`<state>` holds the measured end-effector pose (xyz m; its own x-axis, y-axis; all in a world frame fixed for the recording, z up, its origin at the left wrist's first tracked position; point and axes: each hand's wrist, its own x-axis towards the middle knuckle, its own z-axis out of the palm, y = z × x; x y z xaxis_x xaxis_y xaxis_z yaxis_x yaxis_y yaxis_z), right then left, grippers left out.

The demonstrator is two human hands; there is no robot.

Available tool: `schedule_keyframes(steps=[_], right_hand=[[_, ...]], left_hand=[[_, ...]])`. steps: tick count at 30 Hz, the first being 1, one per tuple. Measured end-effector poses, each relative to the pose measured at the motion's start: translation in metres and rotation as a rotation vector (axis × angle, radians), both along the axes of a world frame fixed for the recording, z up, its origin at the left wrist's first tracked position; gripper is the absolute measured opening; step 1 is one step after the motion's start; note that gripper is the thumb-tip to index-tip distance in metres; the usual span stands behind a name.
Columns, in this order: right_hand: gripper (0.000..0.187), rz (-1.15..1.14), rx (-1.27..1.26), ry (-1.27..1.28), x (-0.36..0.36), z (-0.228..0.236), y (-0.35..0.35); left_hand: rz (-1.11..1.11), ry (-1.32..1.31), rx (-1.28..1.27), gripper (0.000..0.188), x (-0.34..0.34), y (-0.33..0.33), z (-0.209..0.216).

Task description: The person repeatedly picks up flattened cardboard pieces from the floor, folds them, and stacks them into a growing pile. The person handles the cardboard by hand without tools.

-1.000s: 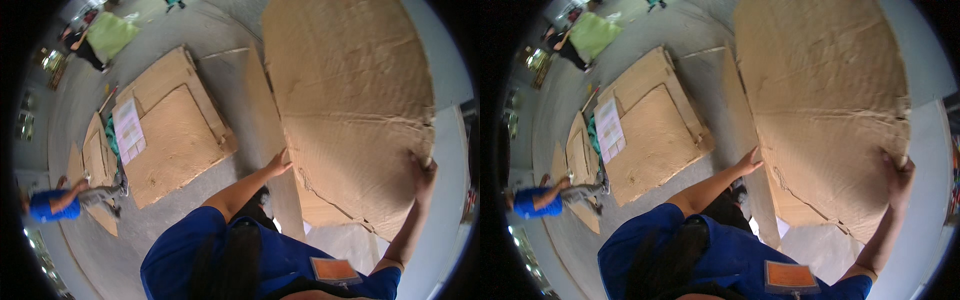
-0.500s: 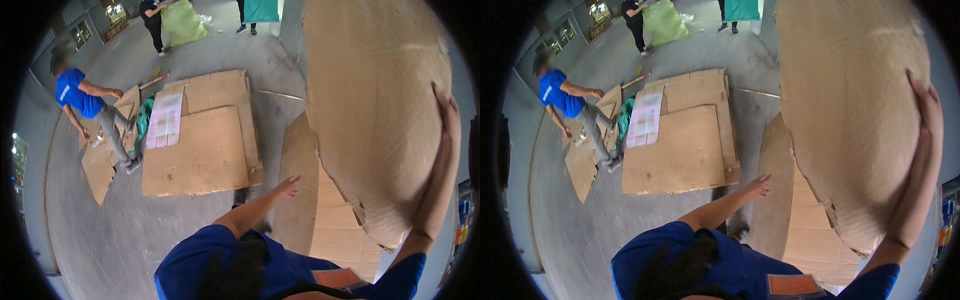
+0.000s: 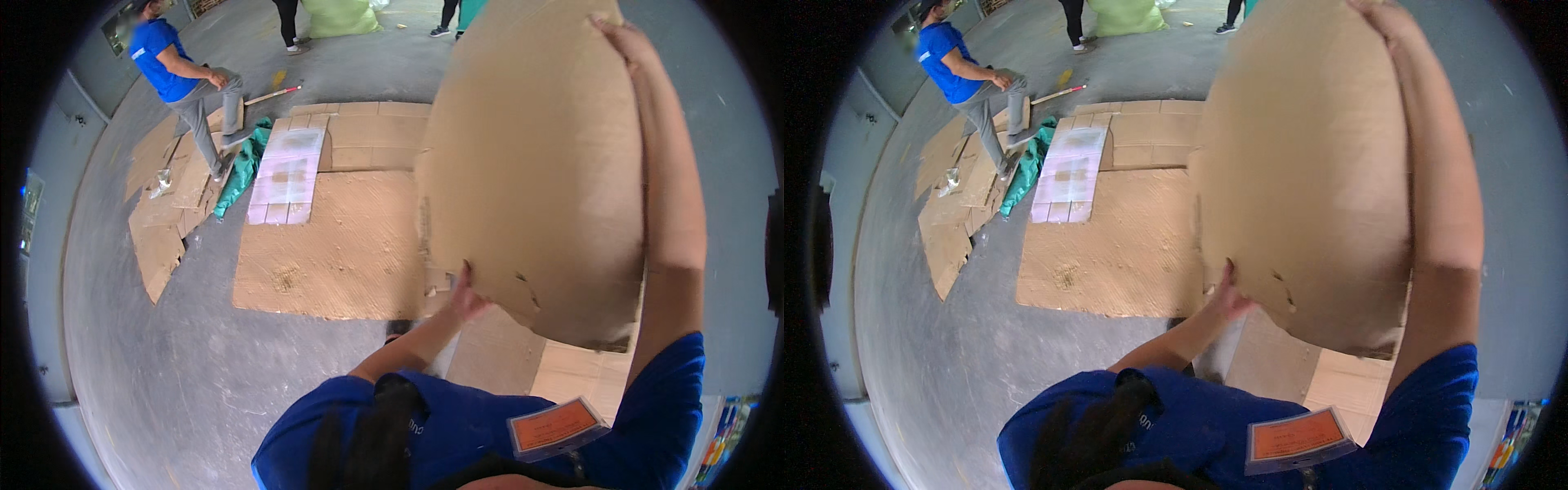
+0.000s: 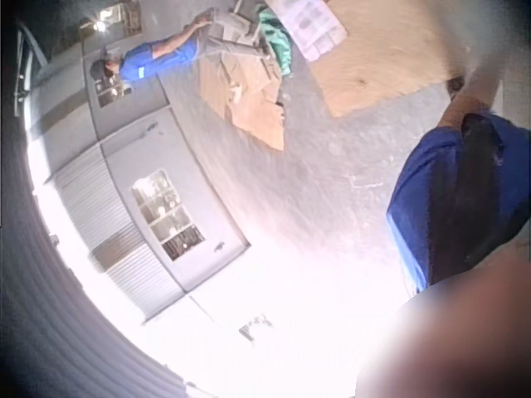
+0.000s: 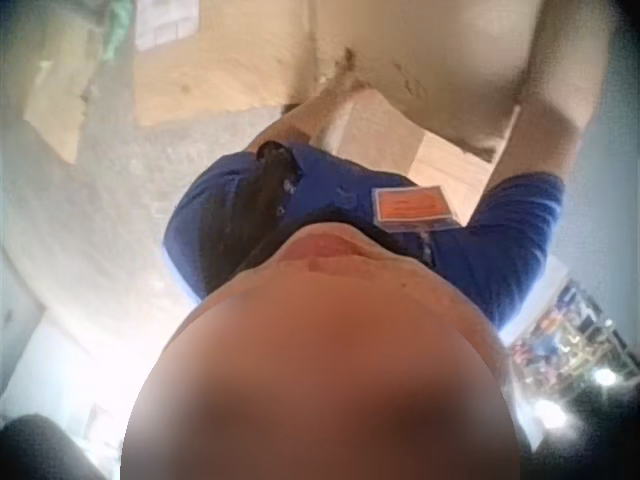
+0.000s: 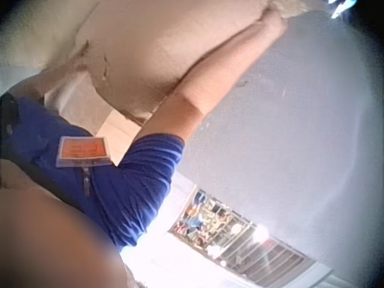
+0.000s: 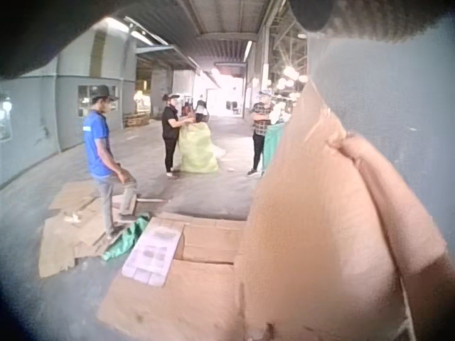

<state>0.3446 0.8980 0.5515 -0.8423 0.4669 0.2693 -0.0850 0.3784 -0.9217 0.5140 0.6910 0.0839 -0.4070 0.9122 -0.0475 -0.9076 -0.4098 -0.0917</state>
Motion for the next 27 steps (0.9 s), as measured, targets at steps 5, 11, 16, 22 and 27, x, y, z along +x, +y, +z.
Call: schedule_keyframes(steps=[5, 11, 16, 22, 27], right_hand=[[0.037, 0.082, -0.270, -0.119, -0.126, -0.153, 0.038], [0.033, 0.078, -0.354, -0.366, -0.181, -0.369, 0.038], [0.063, 0.128, -0.505, -0.411, -0.171, -0.513, 0.031], [0.072, -0.140, 0.046, -0.564, -0.132, -0.625, 0.014], [0.068, -0.102, -0.114, -0.563, -0.098, -0.668, 0.023]], left_hand=[[0.493, -0.016, -0.519, 0.040, -0.153, -0.098, -0.072], [0.639, 0.047, -0.924, 0.031, -0.263, -0.177, -0.127], [0.711, 0.050, -0.994, 0.028, -0.323, -0.173, -0.157], [0.682, 0.042, -1.141, 0.034, -0.349, -0.150, -0.180], [0.663, 0.022, -1.223, 0.032, -0.319, -0.134, -0.206]])
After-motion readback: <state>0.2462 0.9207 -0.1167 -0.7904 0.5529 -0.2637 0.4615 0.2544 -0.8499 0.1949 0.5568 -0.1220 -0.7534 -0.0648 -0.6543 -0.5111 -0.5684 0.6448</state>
